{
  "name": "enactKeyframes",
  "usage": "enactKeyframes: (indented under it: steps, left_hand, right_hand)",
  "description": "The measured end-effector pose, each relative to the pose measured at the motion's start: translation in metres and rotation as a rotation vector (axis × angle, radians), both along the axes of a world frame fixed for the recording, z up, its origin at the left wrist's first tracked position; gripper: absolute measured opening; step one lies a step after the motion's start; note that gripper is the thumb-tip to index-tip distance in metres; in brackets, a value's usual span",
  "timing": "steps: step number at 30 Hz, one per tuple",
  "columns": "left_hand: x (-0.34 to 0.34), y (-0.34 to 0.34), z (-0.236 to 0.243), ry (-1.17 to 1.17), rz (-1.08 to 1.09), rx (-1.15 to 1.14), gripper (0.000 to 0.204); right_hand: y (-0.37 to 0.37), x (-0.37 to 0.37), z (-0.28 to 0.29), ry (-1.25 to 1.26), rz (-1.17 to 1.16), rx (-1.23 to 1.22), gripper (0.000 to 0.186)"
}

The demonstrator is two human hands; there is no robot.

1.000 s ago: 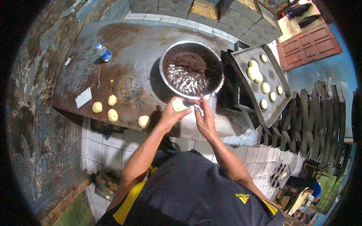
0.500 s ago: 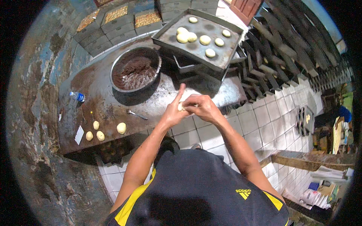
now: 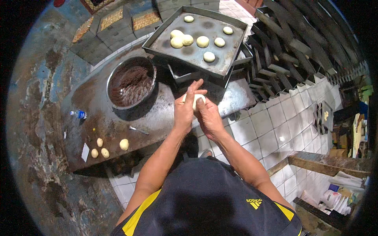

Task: The person scoops a dark filling into small pieces of dough, pinches the dough closed to encase the filling, and places the formed rolls onto a metal baking tray.

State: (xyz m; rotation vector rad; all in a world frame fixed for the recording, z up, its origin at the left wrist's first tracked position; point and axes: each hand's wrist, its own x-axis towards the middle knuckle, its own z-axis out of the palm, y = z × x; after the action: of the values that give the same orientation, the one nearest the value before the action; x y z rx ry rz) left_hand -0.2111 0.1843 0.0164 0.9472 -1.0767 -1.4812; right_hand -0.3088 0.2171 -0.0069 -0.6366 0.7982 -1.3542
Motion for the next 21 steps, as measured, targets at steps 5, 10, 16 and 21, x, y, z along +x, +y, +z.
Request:
enactKeyframes:
  steps: [5, 10, 16, 21]
  left_hand:
    - [-0.002, -0.067, -0.013, -0.116, 0.064, -0.098, 0.055]
    - [0.015, -0.155, -0.008, 0.132, 0.088, -0.004, 0.056]
    - [0.088, -0.211, -0.014, -0.059, 0.137, -0.136, 0.047]
    - [0.152, -0.221, -0.054, -0.307, 0.223, -0.061, 0.038]
  right_hand:
    - [-0.068, -0.005, 0.009, 0.094, 0.074, 0.089, 0.037]
    - [-0.201, -0.029, 0.059, 0.586, 0.290, 0.148, 0.034]
    - [-0.436, -0.122, -0.006, 1.532, -0.396, -0.291, 0.060]
    - [-0.526, -0.140, -0.059, 2.092, 0.139, -0.396, 0.055]
